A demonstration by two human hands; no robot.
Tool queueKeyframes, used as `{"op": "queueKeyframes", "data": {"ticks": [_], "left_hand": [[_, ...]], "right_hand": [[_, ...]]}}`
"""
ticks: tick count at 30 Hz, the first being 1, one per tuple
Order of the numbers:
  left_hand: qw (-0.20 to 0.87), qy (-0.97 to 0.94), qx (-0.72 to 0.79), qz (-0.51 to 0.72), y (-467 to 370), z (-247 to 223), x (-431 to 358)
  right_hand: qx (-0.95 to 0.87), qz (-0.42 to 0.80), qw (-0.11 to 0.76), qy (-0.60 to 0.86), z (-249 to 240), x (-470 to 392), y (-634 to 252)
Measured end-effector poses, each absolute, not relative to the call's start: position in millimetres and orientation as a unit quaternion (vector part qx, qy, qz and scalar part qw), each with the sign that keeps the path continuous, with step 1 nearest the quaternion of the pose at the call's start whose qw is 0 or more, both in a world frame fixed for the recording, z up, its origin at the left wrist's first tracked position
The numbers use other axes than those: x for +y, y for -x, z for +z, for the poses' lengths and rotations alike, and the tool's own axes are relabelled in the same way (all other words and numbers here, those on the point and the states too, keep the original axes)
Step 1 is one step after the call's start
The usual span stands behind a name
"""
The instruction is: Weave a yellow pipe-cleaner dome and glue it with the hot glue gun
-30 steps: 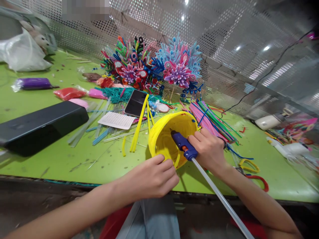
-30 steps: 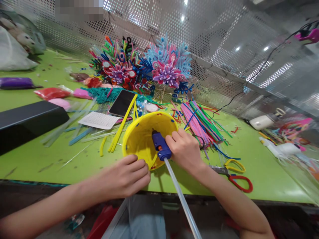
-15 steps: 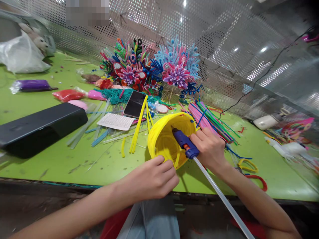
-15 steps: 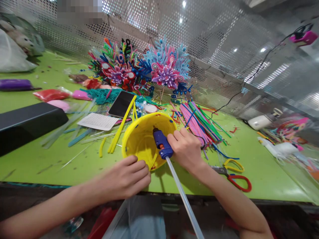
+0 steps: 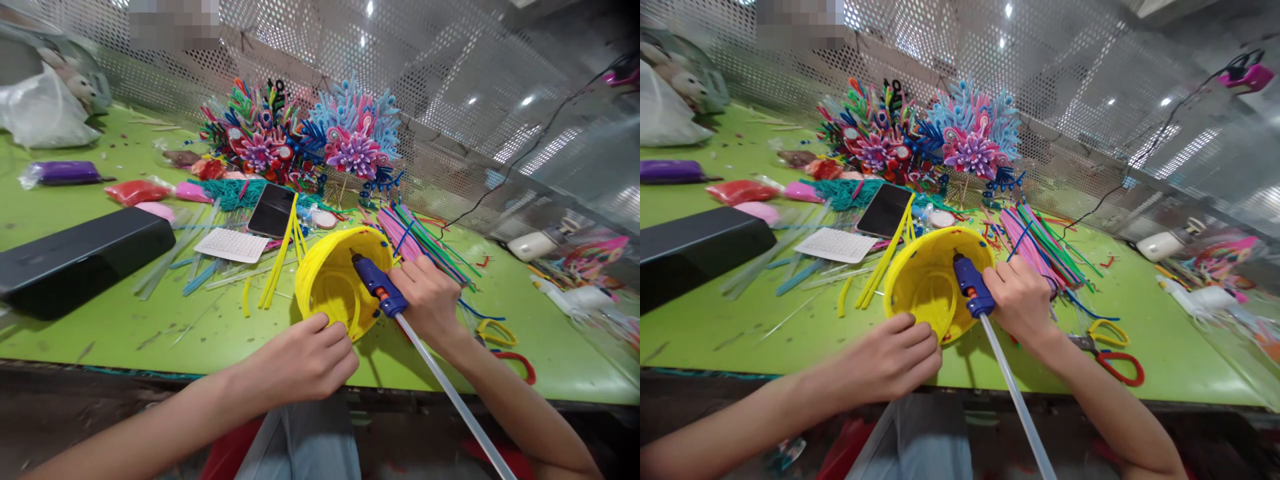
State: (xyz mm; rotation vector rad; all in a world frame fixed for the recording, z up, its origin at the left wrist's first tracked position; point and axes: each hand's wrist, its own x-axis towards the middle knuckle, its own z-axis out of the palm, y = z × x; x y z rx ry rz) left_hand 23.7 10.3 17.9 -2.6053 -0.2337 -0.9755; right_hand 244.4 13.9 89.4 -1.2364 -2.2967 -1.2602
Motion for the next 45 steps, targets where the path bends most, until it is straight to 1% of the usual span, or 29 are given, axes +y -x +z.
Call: {"op": "queueKeyframes", "data": {"ticks": [12, 20, 29, 45], "left_hand": [[0.175, 0.918, -0.086, -0.346, -23, 18, 11], [0.174, 0.916, -0.086, -0.351, -23, 17, 10], [0.175, 0.916, -0.087, -0.351, -24, 17, 11], [0.173, 0.914, -0.089, -0.356, -24, 17, 11]], "right_hand": [[-0.770, -0.451, 0.109, 0.438, 93, 7, -248], [-0.812, -0.376, 0.134, 0.426, 94, 9, -251], [-0.782, -0.429, 0.114, 0.438, 92, 12, -249], [-0.776, -0.446, 0.142, 0.423, 93, 11, -259]]}}
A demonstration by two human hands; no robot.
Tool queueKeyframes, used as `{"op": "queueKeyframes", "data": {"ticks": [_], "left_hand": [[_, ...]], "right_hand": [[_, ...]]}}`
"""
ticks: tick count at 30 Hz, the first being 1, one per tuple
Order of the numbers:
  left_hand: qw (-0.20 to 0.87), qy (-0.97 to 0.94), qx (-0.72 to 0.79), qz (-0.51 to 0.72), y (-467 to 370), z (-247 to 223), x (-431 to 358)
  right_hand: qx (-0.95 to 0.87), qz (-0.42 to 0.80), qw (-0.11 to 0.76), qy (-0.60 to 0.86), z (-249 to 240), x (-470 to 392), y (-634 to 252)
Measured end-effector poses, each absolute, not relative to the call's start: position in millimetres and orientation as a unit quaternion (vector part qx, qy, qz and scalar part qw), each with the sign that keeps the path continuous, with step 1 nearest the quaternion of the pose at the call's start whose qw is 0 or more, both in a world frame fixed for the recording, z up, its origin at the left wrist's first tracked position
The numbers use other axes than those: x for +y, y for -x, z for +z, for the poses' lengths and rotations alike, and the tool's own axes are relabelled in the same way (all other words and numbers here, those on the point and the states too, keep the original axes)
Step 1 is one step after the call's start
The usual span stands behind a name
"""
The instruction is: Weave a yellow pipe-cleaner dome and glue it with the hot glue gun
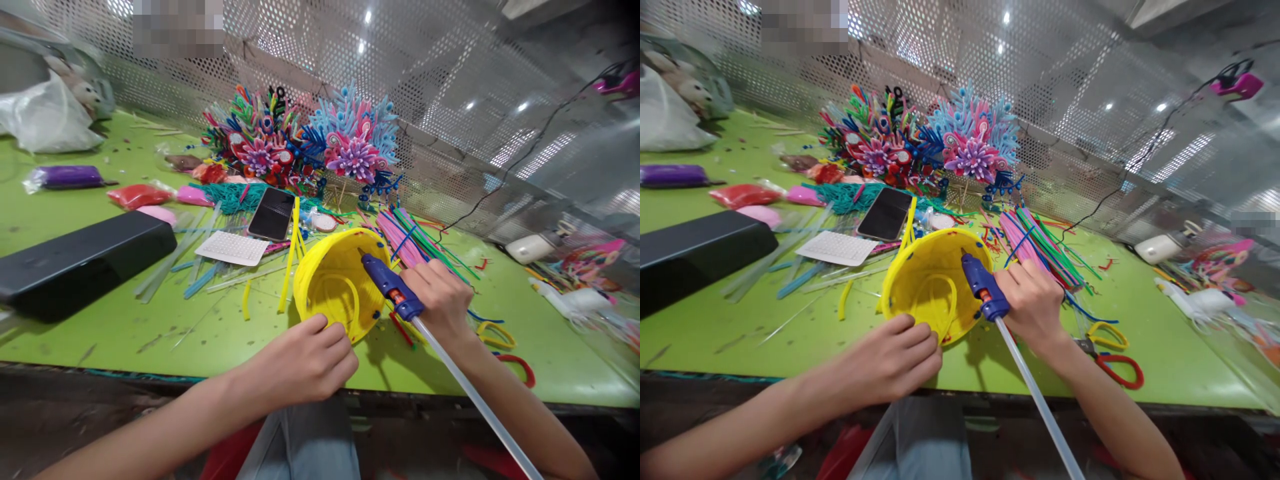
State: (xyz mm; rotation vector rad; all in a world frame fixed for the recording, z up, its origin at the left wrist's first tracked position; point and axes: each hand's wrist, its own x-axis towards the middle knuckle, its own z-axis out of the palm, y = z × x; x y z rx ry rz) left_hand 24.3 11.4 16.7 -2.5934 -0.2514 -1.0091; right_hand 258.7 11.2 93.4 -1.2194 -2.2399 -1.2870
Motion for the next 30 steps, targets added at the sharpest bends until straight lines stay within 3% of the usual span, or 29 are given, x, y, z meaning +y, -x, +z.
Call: {"op": "queueKeyframes", "data": {"ticks": [30], "left_hand": [[0.172, 0.915, -0.092, -0.354, -24, 17, 11]], "right_hand": [[-0.761, -0.468, 0.169, 0.417, 98, 1, -274]]}}
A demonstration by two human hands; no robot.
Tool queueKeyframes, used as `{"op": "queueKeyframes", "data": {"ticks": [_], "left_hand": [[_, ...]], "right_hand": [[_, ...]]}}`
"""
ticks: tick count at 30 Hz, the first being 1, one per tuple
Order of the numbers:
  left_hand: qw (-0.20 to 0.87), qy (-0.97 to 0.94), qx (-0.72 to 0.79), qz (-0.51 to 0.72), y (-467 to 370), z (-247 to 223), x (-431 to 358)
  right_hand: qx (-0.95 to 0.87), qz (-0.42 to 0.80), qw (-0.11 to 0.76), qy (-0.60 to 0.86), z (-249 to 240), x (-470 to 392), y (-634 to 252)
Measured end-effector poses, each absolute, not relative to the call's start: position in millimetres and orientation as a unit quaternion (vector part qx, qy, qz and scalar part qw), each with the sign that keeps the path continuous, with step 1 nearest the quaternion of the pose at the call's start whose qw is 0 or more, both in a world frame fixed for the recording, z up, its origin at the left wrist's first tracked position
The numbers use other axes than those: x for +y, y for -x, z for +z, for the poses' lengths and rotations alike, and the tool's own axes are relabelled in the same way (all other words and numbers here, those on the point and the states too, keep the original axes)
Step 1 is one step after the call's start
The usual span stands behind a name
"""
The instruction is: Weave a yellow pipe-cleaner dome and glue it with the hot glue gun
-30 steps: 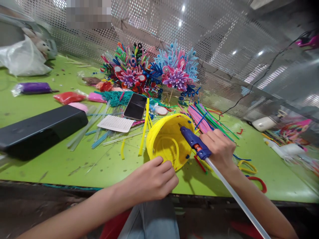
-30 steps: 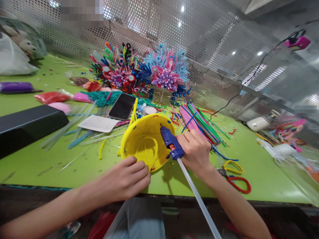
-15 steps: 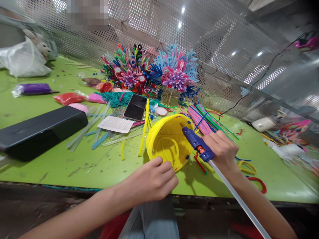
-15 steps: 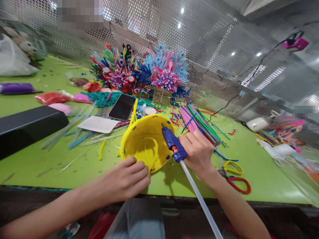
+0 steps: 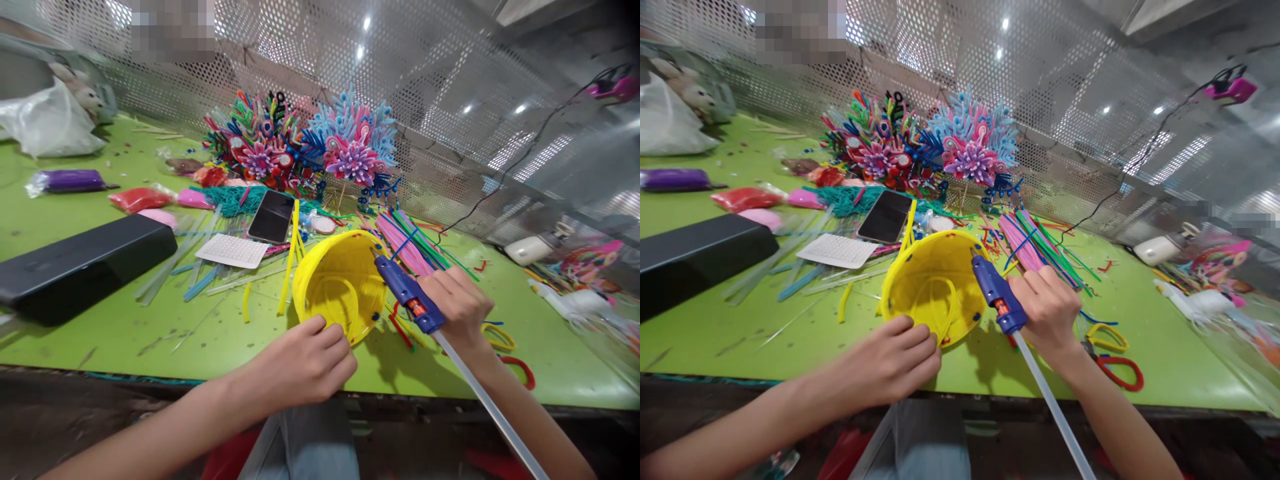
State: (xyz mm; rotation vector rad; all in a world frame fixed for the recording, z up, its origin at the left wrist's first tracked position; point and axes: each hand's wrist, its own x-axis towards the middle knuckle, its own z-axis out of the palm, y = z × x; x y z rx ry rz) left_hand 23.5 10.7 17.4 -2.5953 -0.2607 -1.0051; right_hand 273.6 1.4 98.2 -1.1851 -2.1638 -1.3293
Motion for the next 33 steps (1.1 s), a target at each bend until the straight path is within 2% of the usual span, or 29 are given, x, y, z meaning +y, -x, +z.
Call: {"op": "queueKeyframes", "data": {"ticks": [19, 26, 30, 33], "left_hand": [[0.177, 0.913, -0.096, -0.355, -24, 17, 12], [0.180, 0.913, -0.100, -0.352, -23, 17, 13], [0.203, 0.908, -0.102, -0.352, -16, 22, 15], [0.202, 0.908, -0.110, -0.350, -7, 28, 17]], "right_hand": [[-0.751, -0.501, 0.172, 0.395, 100, -5, -277], [-0.716, -0.494, 0.184, 0.458, 105, -2, -293], [-0.641, -0.360, 0.161, 0.659, 98, 22, -314], [-0.655, -0.215, 0.043, 0.723, 88, 41, -319]]}}
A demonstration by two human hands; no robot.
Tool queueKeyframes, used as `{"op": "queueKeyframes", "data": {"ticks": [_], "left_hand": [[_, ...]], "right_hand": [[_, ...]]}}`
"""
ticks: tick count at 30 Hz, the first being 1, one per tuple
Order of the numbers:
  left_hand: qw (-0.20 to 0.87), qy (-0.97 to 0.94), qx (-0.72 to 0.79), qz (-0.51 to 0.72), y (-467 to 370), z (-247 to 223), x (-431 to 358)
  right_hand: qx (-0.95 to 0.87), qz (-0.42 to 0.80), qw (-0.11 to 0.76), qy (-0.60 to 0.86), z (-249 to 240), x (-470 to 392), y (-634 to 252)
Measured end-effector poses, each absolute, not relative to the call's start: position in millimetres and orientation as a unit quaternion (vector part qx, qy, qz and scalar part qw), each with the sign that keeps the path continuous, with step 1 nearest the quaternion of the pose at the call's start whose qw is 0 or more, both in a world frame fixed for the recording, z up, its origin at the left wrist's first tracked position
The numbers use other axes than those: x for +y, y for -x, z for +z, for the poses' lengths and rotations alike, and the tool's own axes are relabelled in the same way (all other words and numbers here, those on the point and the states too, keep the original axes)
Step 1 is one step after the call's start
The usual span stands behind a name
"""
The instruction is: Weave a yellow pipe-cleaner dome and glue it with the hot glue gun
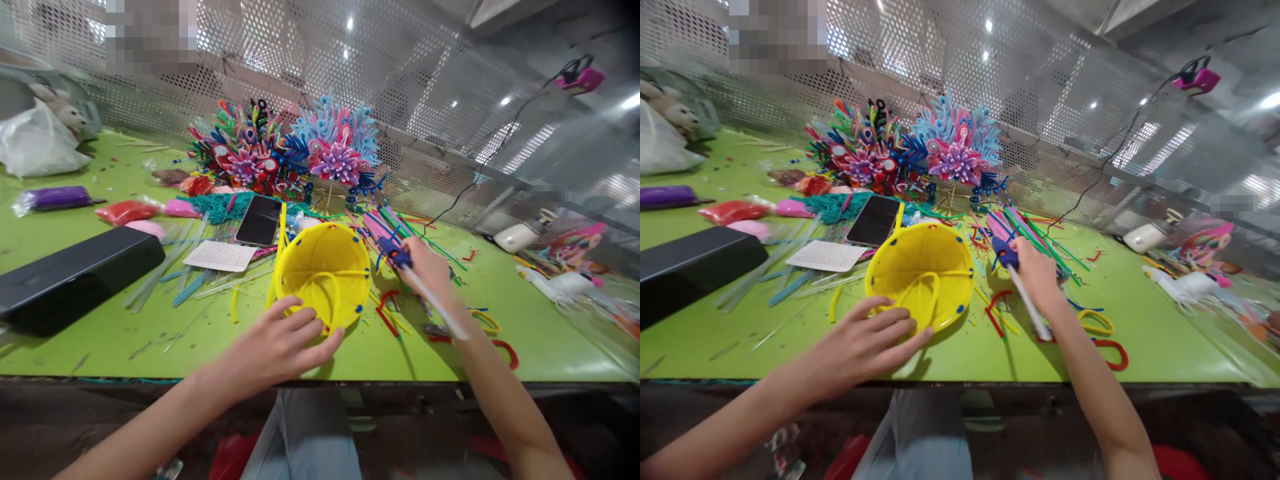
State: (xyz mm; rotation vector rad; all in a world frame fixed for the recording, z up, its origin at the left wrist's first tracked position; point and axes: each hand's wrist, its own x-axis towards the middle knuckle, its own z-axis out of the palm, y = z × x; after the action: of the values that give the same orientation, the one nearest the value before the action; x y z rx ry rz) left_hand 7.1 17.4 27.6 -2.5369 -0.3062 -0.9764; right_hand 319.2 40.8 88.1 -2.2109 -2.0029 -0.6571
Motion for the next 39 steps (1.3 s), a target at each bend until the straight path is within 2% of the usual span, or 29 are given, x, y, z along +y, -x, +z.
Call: {"op": "queueKeyframes", "data": {"ticks": [3, 5, 9, 13, 15, 18, 20, 23, 27, 30, 32, 34, 37, 39], "left_hand": [[0.182, 0.907, -0.130, -0.356, 6, 33, 26], [0.179, 0.906, -0.157, -0.350, 14, 40, 37], [0.182, 0.919, -0.178, -0.300, 25, 65, 72], [0.134, 0.917, -0.238, -0.291, 22, 91, 116], [0.053, 0.921, -0.274, -0.272, 14, 98, 134], [-0.129, 0.906, -0.329, -0.235, -3, 101, 152], [-0.209, 0.870, -0.368, -0.254, -17, 101, 156], [-0.262, 0.853, -0.368, -0.260, -31, 100, 155], [-0.358, 0.845, -0.349, -0.190, -35, 100, 148], [-0.430, 0.781, -0.382, -0.244, -35, 99, 140], [-0.469, 0.741, -0.398, -0.268, -38, 100, 132], [-0.495, 0.722, -0.403, -0.268, -41, 104, 122], [-0.496, 0.715, -0.414, -0.269, -42, 110, 111], [-0.481, 0.718, -0.424, -0.271, -42, 110, 109]], "right_hand": [[-0.697, -0.132, -0.056, 0.703, 81, 48, -318], [-0.717, -0.090, -0.084, 0.686, 80, 47, -318], [-0.762, -0.033, -0.067, 0.643, 82, 39, -326], [-0.786, -0.025, -0.060, 0.615, 81, 34, -330], [-0.781, -0.042, -0.070, 0.619, 80, 32, -327], [-0.770, -0.093, -0.078, 0.627, 82, 25, -318], [-0.768, -0.144, -0.054, 0.622, 87, 20, -313], [-0.784, -0.198, 0.056, 0.586, 95, 14, -309], [-0.821, -0.192, 0.237, 0.483, 98, 12, -305], [-0.857, -0.170, 0.274, 0.402, 101, 15, -293], [-0.892, -0.147, 0.226, 0.361, 106, 18, -278], [-0.915, -0.136, 0.136, 0.354, 111, 23, -259], [-0.918, -0.139, -0.004, 0.373, 113, 33, -228], [-0.924, -0.124, -0.065, 0.355, 110, 41, -211]]}}
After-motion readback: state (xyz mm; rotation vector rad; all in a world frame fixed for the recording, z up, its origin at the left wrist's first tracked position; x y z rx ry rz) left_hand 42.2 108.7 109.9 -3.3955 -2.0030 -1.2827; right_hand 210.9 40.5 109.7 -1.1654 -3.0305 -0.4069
